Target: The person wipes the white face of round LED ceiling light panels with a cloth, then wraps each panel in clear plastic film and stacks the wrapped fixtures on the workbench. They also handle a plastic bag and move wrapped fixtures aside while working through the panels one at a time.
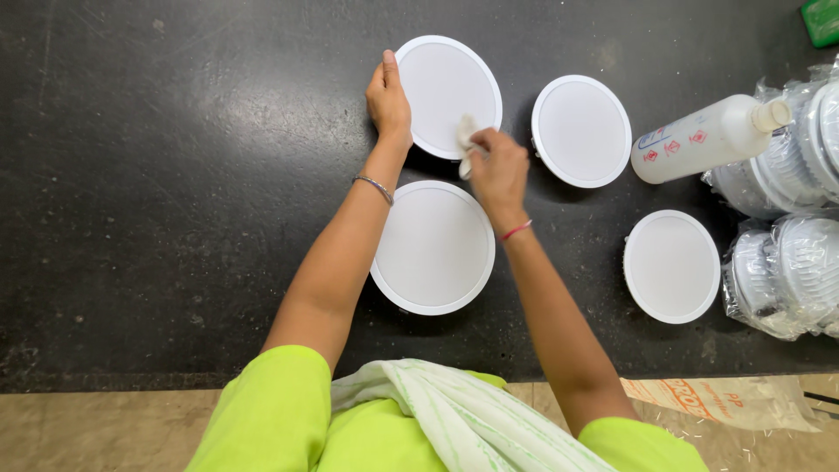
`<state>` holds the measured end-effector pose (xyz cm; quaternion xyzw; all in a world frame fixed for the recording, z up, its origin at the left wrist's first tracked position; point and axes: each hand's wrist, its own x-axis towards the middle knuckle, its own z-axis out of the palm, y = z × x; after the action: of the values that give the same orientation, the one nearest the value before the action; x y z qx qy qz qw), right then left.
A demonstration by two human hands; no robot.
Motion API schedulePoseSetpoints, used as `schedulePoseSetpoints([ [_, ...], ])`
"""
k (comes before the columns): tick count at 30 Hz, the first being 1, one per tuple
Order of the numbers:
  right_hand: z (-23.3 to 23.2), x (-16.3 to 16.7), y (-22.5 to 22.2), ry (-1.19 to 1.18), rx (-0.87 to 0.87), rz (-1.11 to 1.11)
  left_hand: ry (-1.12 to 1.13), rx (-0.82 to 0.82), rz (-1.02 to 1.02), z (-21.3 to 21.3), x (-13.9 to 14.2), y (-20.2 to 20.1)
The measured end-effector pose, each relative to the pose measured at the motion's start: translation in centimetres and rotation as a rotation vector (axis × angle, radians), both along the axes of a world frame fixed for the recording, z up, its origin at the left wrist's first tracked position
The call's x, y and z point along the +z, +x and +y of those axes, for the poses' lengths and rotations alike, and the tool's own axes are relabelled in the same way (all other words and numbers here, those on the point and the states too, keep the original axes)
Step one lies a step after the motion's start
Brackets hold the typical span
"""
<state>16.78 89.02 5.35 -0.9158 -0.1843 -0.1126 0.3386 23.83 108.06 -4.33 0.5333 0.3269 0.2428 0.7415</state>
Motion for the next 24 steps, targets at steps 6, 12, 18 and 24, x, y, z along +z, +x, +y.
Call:
schedulePoseSetpoints([
  [6, -0.4, -0.3, 0.1, -0.029, -0.041, 0.013, -0.003, -0.028, 0.061, 0.0, 0.5, -0.1],
  [12, -0.8, -0.6, 0.4, 0.003, 0.028, -0.019, 0.018, -0.028, 0.042, 0.1, 0.3, 0.0],
  [18, -1.0, -0.9, 0.7, 0.052, 0.057, -0.038, 0.039, -0.002, 0.043, 0.1, 0.5, 0.0],
  [24, -0.8, -1.0, 1.3, -0.062, -0.014, -0.153, 0.018, -0.035, 0.02, 0.2, 0.6, -0.1],
])
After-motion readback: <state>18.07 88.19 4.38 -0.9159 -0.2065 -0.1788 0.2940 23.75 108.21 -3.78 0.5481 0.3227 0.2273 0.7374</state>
